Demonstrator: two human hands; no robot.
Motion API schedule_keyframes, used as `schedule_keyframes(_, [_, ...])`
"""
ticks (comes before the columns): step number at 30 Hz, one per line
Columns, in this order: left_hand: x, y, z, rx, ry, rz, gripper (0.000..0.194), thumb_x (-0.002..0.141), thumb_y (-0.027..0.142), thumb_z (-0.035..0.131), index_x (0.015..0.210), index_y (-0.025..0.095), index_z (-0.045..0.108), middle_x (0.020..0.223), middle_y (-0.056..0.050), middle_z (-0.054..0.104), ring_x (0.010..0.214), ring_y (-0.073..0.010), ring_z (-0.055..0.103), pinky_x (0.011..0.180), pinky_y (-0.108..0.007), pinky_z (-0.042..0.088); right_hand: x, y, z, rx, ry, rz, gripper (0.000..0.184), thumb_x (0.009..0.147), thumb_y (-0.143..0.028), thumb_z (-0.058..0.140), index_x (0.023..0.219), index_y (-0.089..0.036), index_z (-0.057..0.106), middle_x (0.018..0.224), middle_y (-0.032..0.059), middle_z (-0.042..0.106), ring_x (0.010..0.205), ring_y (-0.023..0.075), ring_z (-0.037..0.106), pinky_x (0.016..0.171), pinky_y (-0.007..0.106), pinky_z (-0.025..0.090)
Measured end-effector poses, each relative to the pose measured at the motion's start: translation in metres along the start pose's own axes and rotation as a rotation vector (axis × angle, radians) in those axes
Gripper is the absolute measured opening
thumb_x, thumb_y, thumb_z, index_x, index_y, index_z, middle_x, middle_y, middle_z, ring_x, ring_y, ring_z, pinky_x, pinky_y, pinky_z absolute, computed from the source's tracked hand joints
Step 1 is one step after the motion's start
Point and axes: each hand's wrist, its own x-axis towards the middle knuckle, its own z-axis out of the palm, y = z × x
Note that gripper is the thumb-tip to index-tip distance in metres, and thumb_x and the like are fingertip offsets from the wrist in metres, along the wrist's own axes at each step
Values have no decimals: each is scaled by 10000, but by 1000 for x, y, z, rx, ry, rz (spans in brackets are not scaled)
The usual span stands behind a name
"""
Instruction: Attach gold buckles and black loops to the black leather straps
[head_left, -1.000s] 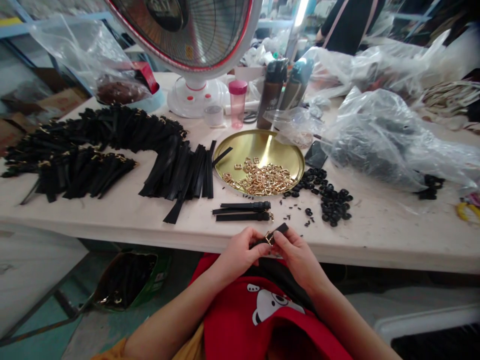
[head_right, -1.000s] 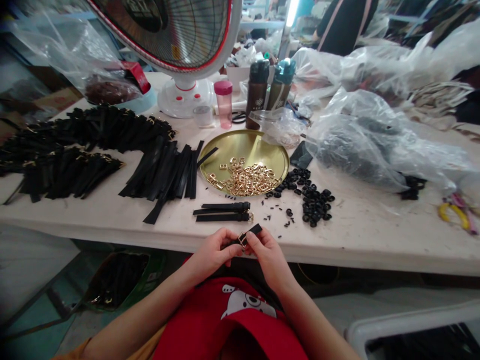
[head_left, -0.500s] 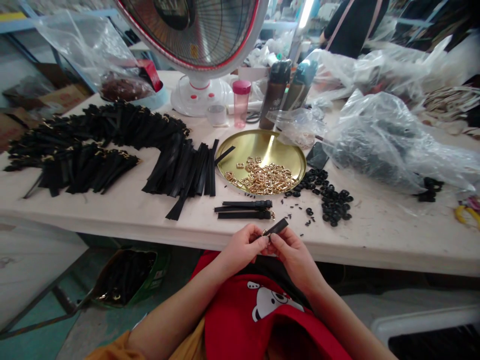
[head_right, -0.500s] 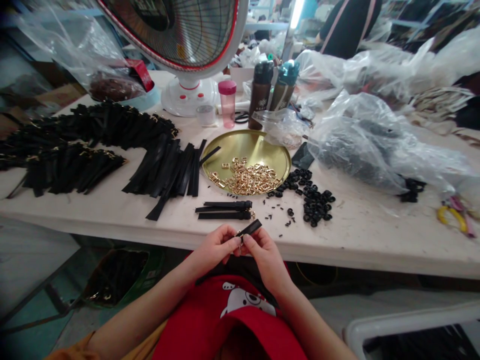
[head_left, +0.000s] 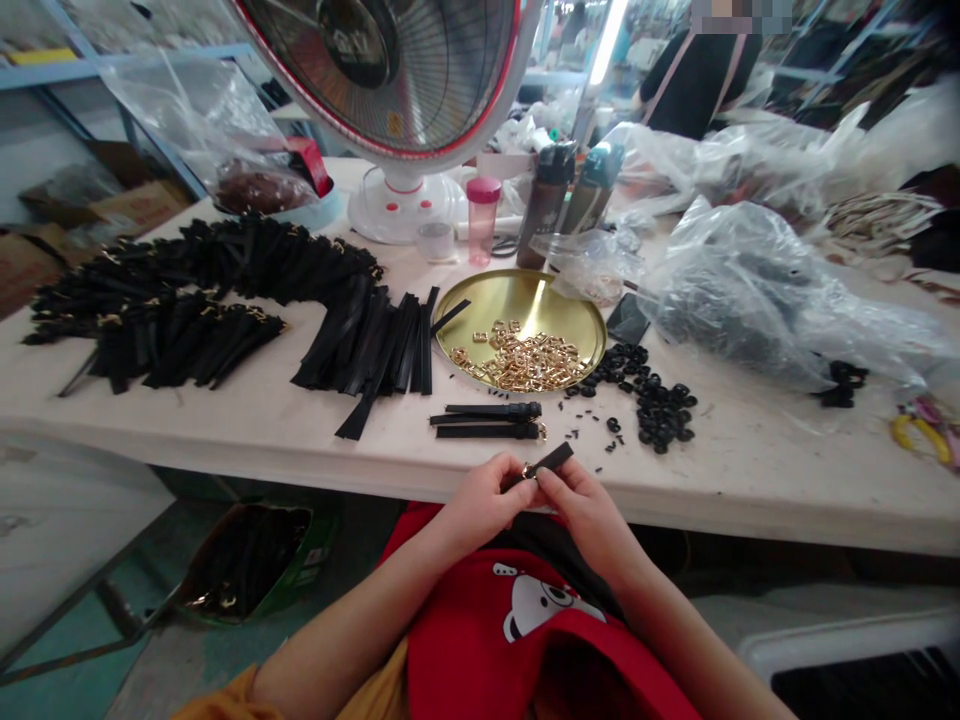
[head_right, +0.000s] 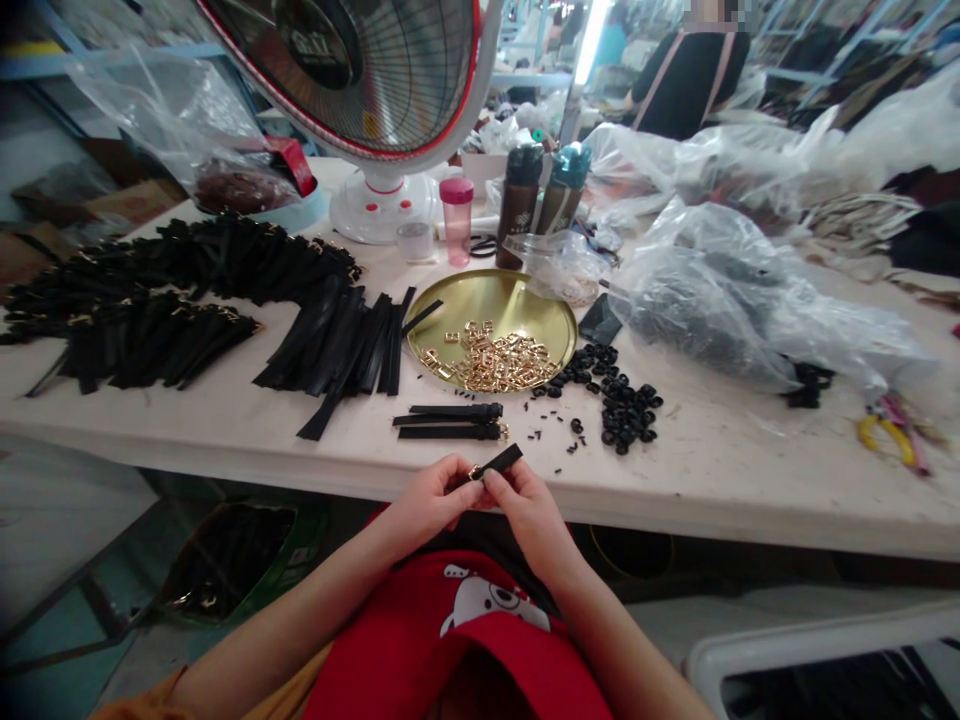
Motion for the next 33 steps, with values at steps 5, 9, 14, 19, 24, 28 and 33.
schedule_keyframes(5, [0, 0, -1, -153, -57, -53, 245, 758, 389, 504, 748, 151, 450, 645, 20, 547, 407, -39, 380, 390, -174, 278, 1, 4, -3, 248, -113, 110, 178, 731, -323, 635, 838, -187, 594, 685, -16, 590, 608, 104, 537, 643, 246, 429])
schedule_keyframes(9, [1, -2, -1, -174, -71, -72, 272, 736, 411, 537, 718, 155, 447, 621, 22, 557, 403, -42, 392, 389, -174, 278, -1, 4, -2, 234, -100, 121, 179, 723, -334, 640, 812, -187, 590, 661, -26, 583, 583, 97, 525, 625, 239, 424])
schedule_keyframes(14, [3, -6, 1, -44, -4, -63, 265, 751, 416, 522, 732, 157, 467, 620, 23, 556, 434, -61, 405, 411, -187, 296, -1, 5, -1, 11, 19, 11, 191, 709, -370, 641, 734, -188, 593, 646, -23, 590, 619, 130, 527, 626, 258, 421])
schedule_keyframes(19, [2, -3, -1, -45, -54, -48, 247, 761, 391, 527, 787, 147, 498, 693, -1, 581, 511, -73, 450, 454, -183, 324, 2, 9, -5, 351, -116, 167, 156, 728, -321, 643, 819, -199, 607, 703, -15, 612, 625, 112, 563, 660, 258, 439])
schedule_keyframes(24, [1, -6, -3, -131, -80, -93, 284, 731, 418, 554, 750, 150, 462, 621, 16, 547, 440, -57, 407, 398, -174, 295, 2, 10, -5, 445, -159, 238, 144, 712, -287, 670, 807, -191, 622, 708, -10, 627, 615, 96, 572, 664, 243, 446])
schedule_keyframes(28, [0, -9, -3, -154, -58, -88, 303, 718, 429, 568, 705, 159, 431, 593, 21, 548, 424, -55, 403, 387, -172, 288, 0, 11, 0, 448, -177, 210, 129, 722, -277, 661, 801, -183, 621, 694, -6, 618, 600, 98, 565, 636, 241, 445])
schedule_keyframes(33, [-3, -8, -2, -136, -26, -85, 312, 724, 438, 558, 685, 168, 406, 554, 30, 536, 415, -54, 381, 384, -170, 268, -3, 13, 4, 374, -161, 124, 153, 729, -308, 646, 797, -174, 616, 674, -9, 595, 581, 106, 544, 614, 244, 438])
